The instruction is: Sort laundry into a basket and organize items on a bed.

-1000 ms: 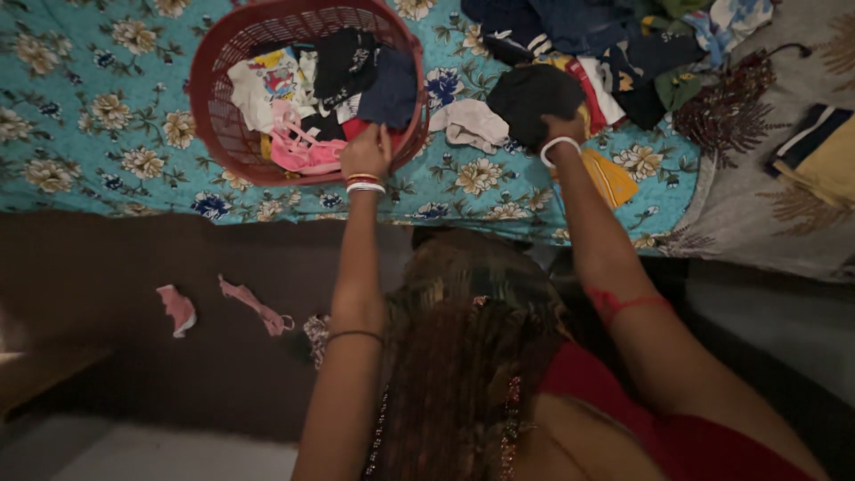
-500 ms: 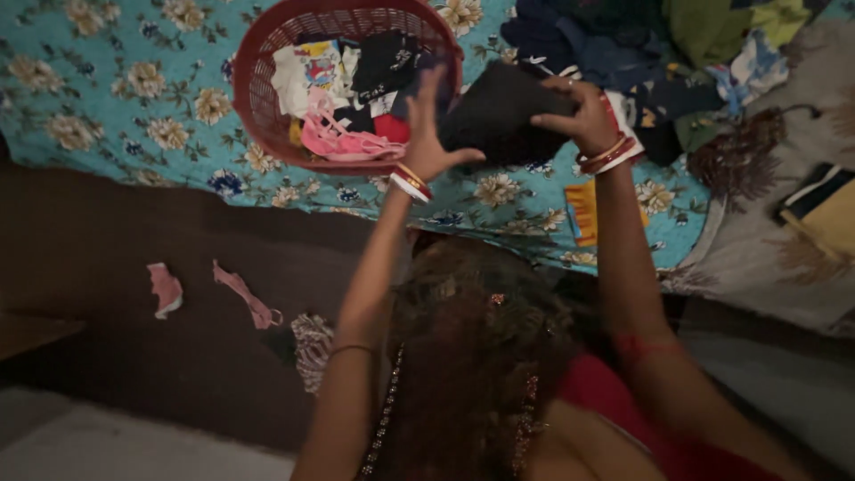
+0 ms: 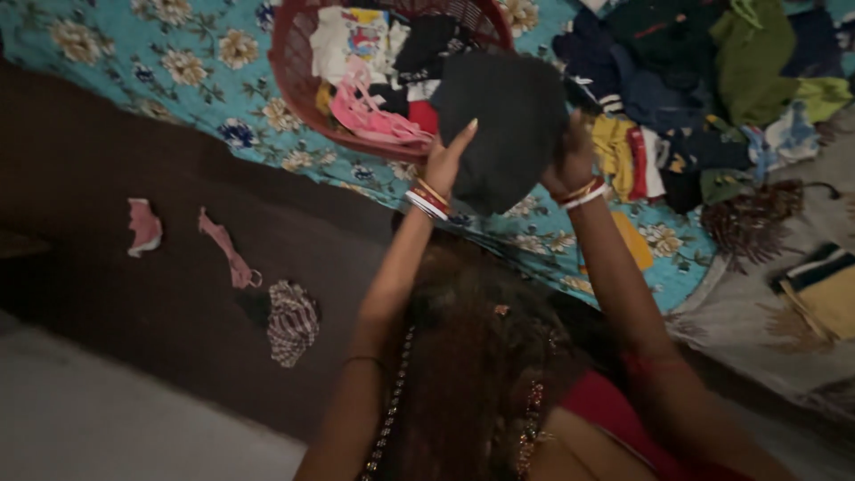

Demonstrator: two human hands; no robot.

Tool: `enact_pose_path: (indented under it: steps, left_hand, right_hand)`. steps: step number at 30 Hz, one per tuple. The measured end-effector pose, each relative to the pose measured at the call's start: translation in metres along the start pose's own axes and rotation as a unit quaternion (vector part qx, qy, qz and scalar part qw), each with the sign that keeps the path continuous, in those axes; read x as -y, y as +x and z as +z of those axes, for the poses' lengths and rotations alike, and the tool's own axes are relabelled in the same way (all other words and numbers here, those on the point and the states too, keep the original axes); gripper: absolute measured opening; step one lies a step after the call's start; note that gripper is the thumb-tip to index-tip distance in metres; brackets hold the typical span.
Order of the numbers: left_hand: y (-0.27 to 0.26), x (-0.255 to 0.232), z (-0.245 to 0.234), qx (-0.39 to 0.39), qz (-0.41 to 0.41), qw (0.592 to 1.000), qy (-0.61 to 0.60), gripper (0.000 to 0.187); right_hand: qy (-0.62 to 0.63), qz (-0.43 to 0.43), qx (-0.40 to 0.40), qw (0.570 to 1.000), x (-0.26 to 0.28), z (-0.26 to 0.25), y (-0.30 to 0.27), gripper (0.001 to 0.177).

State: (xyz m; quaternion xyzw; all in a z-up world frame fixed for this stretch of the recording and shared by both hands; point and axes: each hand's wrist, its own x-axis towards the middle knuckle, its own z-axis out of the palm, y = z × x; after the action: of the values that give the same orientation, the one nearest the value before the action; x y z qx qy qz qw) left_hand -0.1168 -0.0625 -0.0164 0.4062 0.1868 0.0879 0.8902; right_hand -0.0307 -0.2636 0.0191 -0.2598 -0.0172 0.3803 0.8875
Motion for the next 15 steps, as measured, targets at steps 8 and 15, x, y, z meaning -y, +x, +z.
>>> enact_pose_path:
  steps: [8,15]
  left_hand:
    - [0.048,-0.064,-0.074,0.070,0.071,0.989,0.105,0.096]
    - [0.147,-0.131,-0.166,-0.014,0.105,0.957,0.269,0.108]
  right_hand:
    - [-0.243,0.019,-0.101,0.965,-0.049,0.050,0.080,0.062]
    - [-0.229,-0.030,-0.101,0.968,-0.124,0.052,0.226,0.070]
